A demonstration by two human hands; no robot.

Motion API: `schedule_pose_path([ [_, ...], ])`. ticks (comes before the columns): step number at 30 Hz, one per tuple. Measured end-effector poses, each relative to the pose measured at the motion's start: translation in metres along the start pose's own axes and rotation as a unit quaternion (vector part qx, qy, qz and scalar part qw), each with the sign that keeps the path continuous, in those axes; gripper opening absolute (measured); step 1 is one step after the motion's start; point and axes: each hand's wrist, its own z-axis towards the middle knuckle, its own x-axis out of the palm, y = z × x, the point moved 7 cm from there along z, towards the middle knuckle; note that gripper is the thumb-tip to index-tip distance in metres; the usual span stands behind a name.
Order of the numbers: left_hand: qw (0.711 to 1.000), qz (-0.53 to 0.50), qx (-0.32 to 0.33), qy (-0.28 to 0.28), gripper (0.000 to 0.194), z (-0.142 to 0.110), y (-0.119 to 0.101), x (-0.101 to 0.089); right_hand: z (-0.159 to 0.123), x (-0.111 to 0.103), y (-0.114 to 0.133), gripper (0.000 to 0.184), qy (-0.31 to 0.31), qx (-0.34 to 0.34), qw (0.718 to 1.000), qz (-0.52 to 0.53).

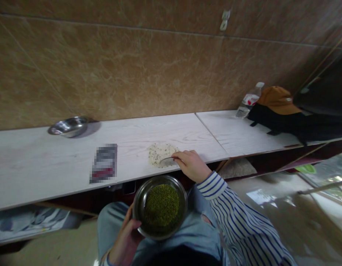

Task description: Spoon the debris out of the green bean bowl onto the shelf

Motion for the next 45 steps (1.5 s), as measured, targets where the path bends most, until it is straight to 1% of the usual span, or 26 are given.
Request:
schedule_pose_path([
  [4, 1.0, -0.013, 0.001, -0.02, 0.075, 0.011, 0.0, -0.006, 0.001, -0.011, -0.019, 0.021, -0.043, 0.038, 0.998, -0.04],
  [8, 0.998, -0.022, -0.039, -0.05, 0.077, 0.026, 0.008, -0.004, 0.004, -0.014, -0.037, 0.021, -0.055, 0.054, 0.996, -0.049],
  [11, 0.996, -0.035, -0.064, -0.058, 0.083, 0.035, 0.012, 0.003, 0.007, -0.019, -0.057, 0.022, -0.079, 0.101, 0.991, -0.042],
  [14, 0.995, -0.029, -0.079, -0.059, 0.089, 0.039, 0.014, 0.011, 0.008, -0.027, -0.077, 0.023, -0.111, 0.157, 0.98, -0.047],
  [17, 0.994, -0.025, -0.088, -0.056, 0.084, 0.04, 0.018, 0.015, 0.007, -0.03, -0.091, 0.023, -0.116, 0.204, 0.97, -0.059],
  [20, 0.995, -0.026, -0.082, -0.051, 0.079, 0.039, 0.022, 0.013, 0.002, -0.029, -0.097, 0.024, -0.136, 0.238, 0.96, -0.055],
  [24, 0.997, -0.022, -0.056, -0.054, 0.077, 0.032, 0.023, 0.009, -0.009, -0.025, -0.099, 0.023, -0.171, 0.26, 0.949, -0.045],
  [28, 0.997, -0.043, -0.051, -0.048, 0.067, 0.022, 0.026, 0.009, -0.018, -0.021, -0.104, 0.019, -0.169, 0.286, 0.943, -0.033],
  [31, 0.997, -0.046, -0.027, -0.054, 0.066, 0.019, 0.026, 0.006, -0.025, -0.018, -0.11, 0.02, -0.155, 0.305, 0.94, 0.014],
  [33, 0.997, -0.048, -0.014, -0.056, 0.068, 0.018, 0.028, 0.003, -0.026, -0.017, -0.108, 0.021, -0.145, 0.294, 0.943, 0.059],
  [36, 0.998, -0.042, -0.008, -0.056, 0.071, 0.018, 0.031, 0.002, -0.02, -0.021, -0.093, 0.018, -0.11, 0.228, 0.963, 0.097],
  [39, 0.998, -0.04, 0.0, -0.048, 0.071, 0.019, 0.033, 0.008, -0.01, -0.024, -0.07, 0.016, -0.037, 0.144, 0.985, 0.088],
  [42, 0.998, -0.049, 0.005, -0.043, 0.071, 0.02, 0.035, 0.017, -0.001, -0.02, -0.053, 0.015, 0.053, 0.082, 0.991, 0.092],
  [43, 0.998, -0.055, 0.004, -0.043, 0.071, 0.021, 0.036, 0.02, 0.001, -0.018, -0.05, 0.015, 0.071, 0.067, 0.991, 0.094],
  [45, 0.997, -0.067, 0.0, -0.042, 0.073, 0.022, 0.039, 0.025, 0.007, -0.016, -0.048, 0.014, 0.087, 0.049, 0.991, 0.095],
])
